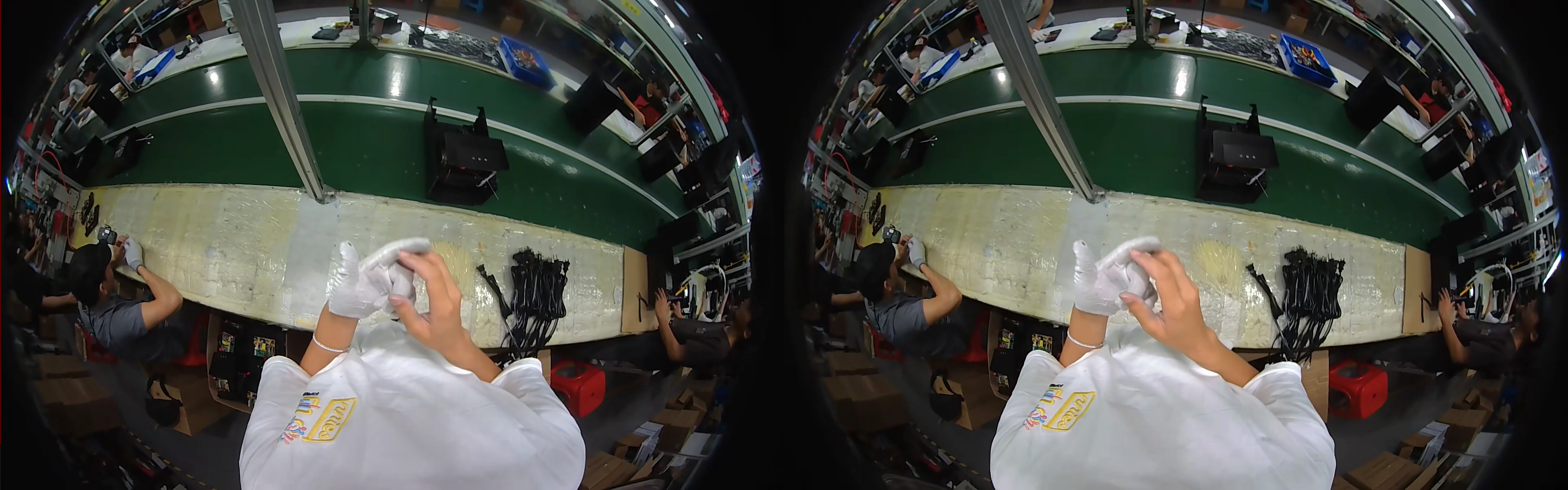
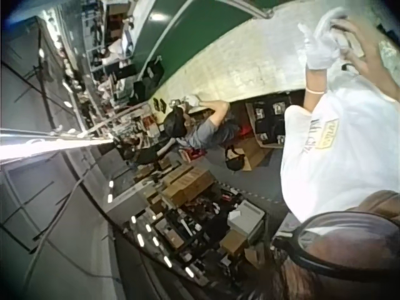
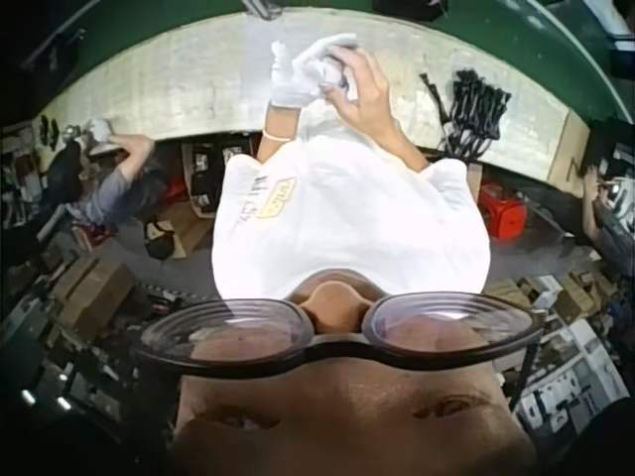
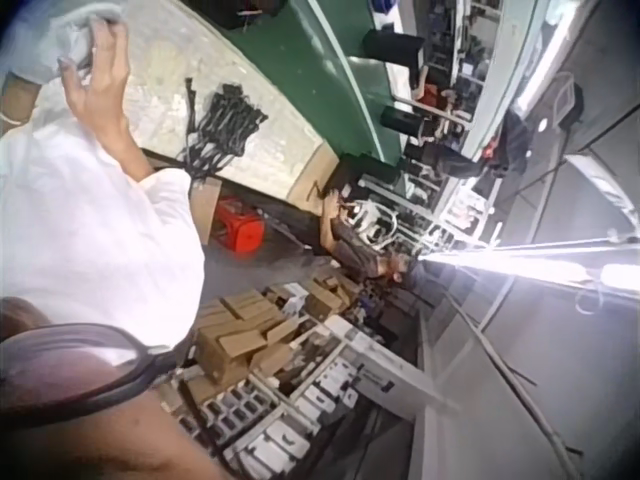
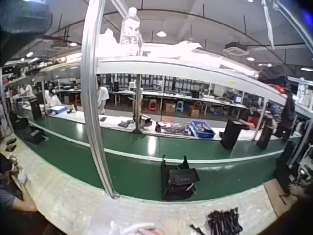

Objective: Assembling an electronic component by placing a circuit board into a plastic housing and connecting internal wires.

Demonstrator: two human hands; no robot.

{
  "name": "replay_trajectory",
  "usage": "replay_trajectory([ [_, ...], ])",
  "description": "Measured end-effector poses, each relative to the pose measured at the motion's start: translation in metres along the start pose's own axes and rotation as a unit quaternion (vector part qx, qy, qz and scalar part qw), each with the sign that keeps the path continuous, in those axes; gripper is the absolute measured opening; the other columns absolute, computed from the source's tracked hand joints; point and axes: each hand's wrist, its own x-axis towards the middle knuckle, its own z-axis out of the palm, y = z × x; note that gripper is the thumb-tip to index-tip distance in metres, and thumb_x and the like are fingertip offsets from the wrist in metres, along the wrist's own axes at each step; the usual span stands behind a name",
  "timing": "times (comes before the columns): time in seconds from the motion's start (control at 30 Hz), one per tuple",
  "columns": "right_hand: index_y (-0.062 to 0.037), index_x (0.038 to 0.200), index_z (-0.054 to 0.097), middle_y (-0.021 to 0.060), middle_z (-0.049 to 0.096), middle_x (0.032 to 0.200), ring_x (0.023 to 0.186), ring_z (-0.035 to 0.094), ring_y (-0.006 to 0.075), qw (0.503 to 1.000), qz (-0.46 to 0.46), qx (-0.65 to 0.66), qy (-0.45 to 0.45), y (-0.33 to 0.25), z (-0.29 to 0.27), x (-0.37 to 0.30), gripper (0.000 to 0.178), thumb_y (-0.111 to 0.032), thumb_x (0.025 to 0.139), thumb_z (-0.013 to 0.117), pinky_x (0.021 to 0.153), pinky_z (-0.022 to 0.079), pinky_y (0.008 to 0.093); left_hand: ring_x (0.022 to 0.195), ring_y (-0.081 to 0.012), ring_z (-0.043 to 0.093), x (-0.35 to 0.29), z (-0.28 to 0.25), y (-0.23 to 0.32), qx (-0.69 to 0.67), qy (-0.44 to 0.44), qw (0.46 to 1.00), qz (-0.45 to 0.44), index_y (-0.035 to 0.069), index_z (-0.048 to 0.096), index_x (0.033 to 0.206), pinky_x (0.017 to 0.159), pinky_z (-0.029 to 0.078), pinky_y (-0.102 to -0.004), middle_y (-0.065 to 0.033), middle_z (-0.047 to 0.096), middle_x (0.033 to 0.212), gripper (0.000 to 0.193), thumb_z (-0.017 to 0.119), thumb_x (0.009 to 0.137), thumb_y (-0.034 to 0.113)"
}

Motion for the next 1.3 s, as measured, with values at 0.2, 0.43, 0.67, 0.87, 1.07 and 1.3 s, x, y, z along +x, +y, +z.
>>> replay_trajectory([
  [0.2,0.0018,0.117,0.055,0.0243,0.055,0.114,0.097,0.061,0.0354,0.997,-0.025,-0.068,0.01,0.019,0.005,0.002,0.044,-0.007,0.077,0.072,0.08,0.051,0.0386,0.06,-0.0107,0.049,0.004,-0.031,-0.018,0.095,0.066,0.993,-0.004,-0.003,0.047,0.132,0.054,0.038,-0.0234,-0.0043,0.056,0.074,0.094,0.023,0.087,0.076],
  [0.43,0.0029,0.116,0.054,0.0267,0.05,0.126,0.11,0.053,0.0443,0.977,0.138,-0.127,-0.102,0.154,0.055,-0.054,0.038,-0.018,0.086,0.064,0.094,0.045,0.0442,0.119,-0.0278,0.051,-0.007,-0.165,-0.081,0.542,0.155,0.797,-0.217,0.009,0.051,0.132,0.102,0.039,-0.0394,-0.0138,0.053,0.13,0.049,0.04,0.098,0.043],
  [0.67,-0.002,0.128,0.047,0.0253,0.04,0.139,0.127,0.041,0.0404,0.9,0.063,-0.23,-0.365,0.25,0.051,-0.209,0.053,-0.025,0.084,0.064,0.105,0.037,0.0451,0.138,-0.0336,0.029,-0.1,-0.22,-0.122,0.769,0.294,0.485,-0.296,0.014,0.046,0.139,0.111,0.022,-0.0531,-0.0152,0.038,0.146,0.066,0.056,0.082,0.047],
  [0.87,-0.0078,0.137,0.043,0.0193,0.038,0.143,0.132,0.037,0.036,0.909,0.037,-0.262,-0.322,0.252,0.044,-0.233,0.056,-0.022,0.085,0.058,0.109,0.034,0.0434,0.137,-0.0314,0.03,-0.15,-0.232,-0.148,0.843,0.303,0.422,-0.141,0.012,0.048,0.136,0.113,0.02,-0.0484,-0.0144,0.041,0.144,0.056,0.052,0.087,0.038],
  [1.07,-0.0095,0.137,0.043,0.0173,0.04,0.142,0.13,0.04,0.0344,0.912,0.025,-0.283,-0.297,0.26,0.046,-0.237,0.055,-0.023,0.085,0.057,0.108,0.035,0.0436,0.136,-0.0303,0.032,-0.145,-0.234,-0.156,0.847,0.324,0.4,-0.132,0.012,0.049,0.136,0.114,0.018,-0.0464,-0.0135,0.041,0.144,0.051,0.049,0.089,0.032],
  [1.3,-0.0122,0.136,0.046,0.0154,0.043,0.14,0.127,0.043,0.0325,0.912,-0.009,-0.293,-0.287,0.266,0.045,-0.239,0.057,-0.026,0.083,0.062,0.105,0.039,0.0418,0.135,-0.0301,0.034,-0.146,-0.233,-0.155,0.853,0.327,0.389,-0.12,0.012,0.05,0.134,0.113,0.02,-0.0461,-0.0133,0.043,0.142,0.049,0.05,0.089,0.029],
])
